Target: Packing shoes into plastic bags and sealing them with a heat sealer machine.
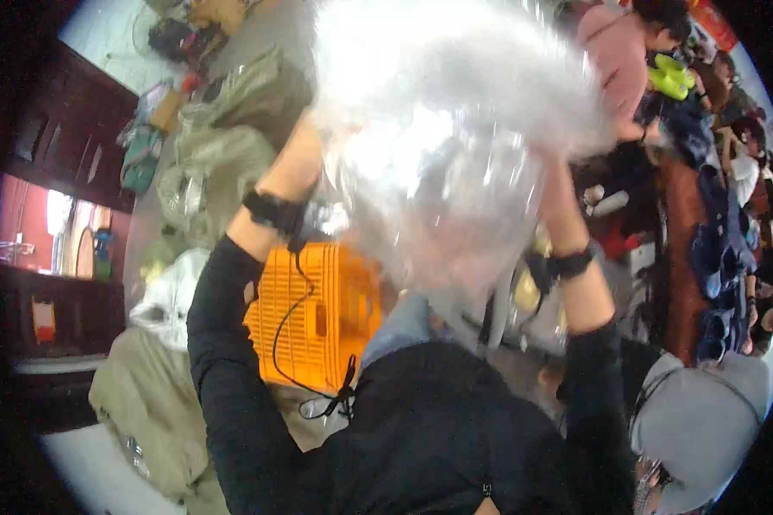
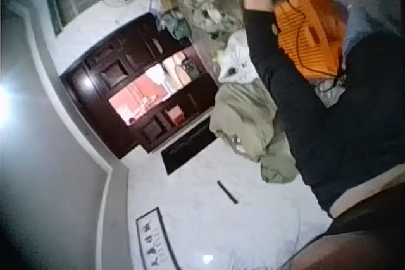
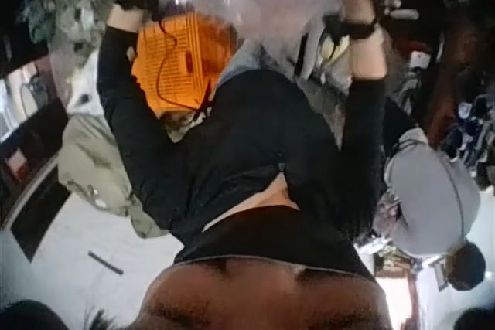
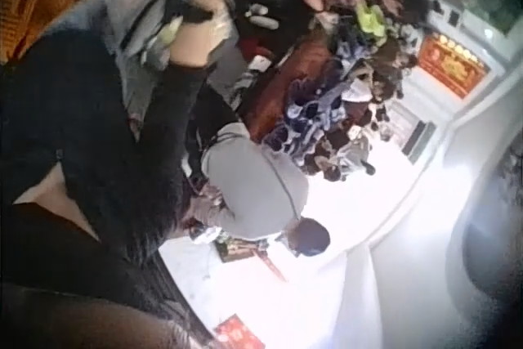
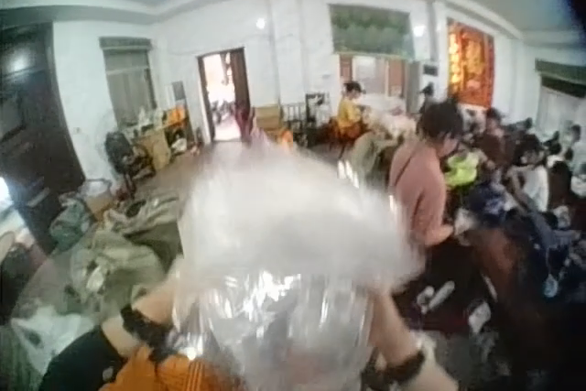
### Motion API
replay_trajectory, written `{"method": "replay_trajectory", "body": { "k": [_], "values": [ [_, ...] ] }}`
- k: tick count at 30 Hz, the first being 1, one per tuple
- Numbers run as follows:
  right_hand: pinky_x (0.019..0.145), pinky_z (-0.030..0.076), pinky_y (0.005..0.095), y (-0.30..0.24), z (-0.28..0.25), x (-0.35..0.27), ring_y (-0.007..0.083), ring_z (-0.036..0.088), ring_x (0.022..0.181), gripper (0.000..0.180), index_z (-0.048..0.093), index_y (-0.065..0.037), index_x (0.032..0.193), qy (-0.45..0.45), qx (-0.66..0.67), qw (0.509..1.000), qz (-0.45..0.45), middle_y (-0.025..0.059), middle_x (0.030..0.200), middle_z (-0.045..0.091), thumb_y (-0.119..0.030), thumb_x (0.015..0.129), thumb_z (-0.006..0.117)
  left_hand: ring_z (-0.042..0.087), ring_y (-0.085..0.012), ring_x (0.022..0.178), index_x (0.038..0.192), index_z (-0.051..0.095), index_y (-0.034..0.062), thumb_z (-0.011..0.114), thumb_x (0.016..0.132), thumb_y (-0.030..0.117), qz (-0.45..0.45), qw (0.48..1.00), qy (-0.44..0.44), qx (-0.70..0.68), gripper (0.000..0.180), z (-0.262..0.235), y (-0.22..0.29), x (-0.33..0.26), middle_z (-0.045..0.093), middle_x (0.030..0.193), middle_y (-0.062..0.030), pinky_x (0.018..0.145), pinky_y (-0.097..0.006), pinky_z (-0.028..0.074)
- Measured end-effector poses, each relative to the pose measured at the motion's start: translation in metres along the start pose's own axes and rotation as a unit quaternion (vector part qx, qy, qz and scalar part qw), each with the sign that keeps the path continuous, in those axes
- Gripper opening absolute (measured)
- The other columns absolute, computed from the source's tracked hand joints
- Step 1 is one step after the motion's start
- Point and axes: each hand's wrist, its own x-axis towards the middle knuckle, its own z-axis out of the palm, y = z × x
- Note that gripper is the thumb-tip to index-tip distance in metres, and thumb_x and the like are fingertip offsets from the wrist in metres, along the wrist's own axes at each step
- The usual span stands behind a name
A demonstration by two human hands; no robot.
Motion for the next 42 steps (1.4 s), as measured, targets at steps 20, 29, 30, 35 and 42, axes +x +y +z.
{"method": "replay_trajectory", "body": {
  "k": [20, 29, 30, 35, 42],
  "values": [
    [0.084, 0.047, 0.0395, 0.122, -0.124, 0.174, 0.027, 0.059, 0.094, 0.034, 0.051, 0.002, 0.11, 0.356, 0.369, 0.843, 0.162, 0.014, 0.104, 0.06, -0.018, 0.084, 0.044, 0.055, -0.0118, 0.087, 0.1, 0.064, 0.0015, 0.066, 0.076, 0.011, -0.146, 0.935, -0.324, -0.026, 0.026, -0.007, -0.104, 0.41, 0.063, 0.096, -0.0052, 0.08, -0.026, 0.042],
    [0.085, 0.046, 0.0412, 0.199, -0.214, 0.397, 0.0283, 0.059, 0.094, 0.033, 0.051, 0.005, 0.109, 0.291, 0.336, 0.844, 0.301, 0.0171, 0.105, 0.059, -0.016, 0.083, 0.05, 0.048, -0.016, 0.1, 0.117, 0.05, 0.0012, 0.066, 0.075, 0.013, -0.145, 0.962, -0.227, -0.032, 0.046, -0.1, -0.177, 0.585, 0.054, 0.111, -0.0048, 0.089, -0.029, 0.037],
    [0.084, 0.047, 0.0405, 0.211, -0.234, 0.429, 0.0276, 0.06, 0.091, 0.031, 0.053, 0.004, 0.107, 0.286, 0.337, 0.841, 0.311, 0.0167, 0.101, 0.061, -0.015, 0.083, 0.05, 0.048, -0.0157, 0.101, 0.116, 0.05, 0.0007, 0.067, 0.073, 0.009, -0.154, 0.964, -0.202, -0.075, 0.046, -0.103, -0.172, 0.605, 0.054, 0.113, -0.0058, 0.088, -0.03, 0.039],
    [0.074, 0.051, 0.0387, 0.218, -0.282, 0.583, 0.0236, 0.062, 0.082, 0.029, 0.056, 0.003, 0.101, 0.173, 0.362, 0.854, 0.332, 0.0137, 0.094, 0.063, -0.017, 0.08, 0.054, 0.054, -0.0167, 0.096, 0.115, 0.05, -0.0012, 0.063, 0.075, 0.003, -0.234, 0.964, -0.123, 0.027, 0.042, -0.158, -0.152, 0.719, 0.056, 0.108, -0.0073, 0.081, -0.03, 0.046],
    [0.081, 0.049, 0.0364, 0.23, -0.358, 0.694, 0.0225, 0.061, 0.089, 0.036, 0.053, 0.001, 0.108, 0.19, 0.339, 0.871, 0.301, 0.013, 0.101, 0.061, -0.028, 0.088, 0.049, 0.052, -0.0176, 0.099, 0.117, 0.049, -0.0013, 0.064, 0.077, 0.006, -0.207, 0.964, -0.079, -0.144, 0.043, -0.164, -0.176, 0.849, 0.055, 0.111, -0.0081, 0.087, -0.031, 0.041]
  ]
}}
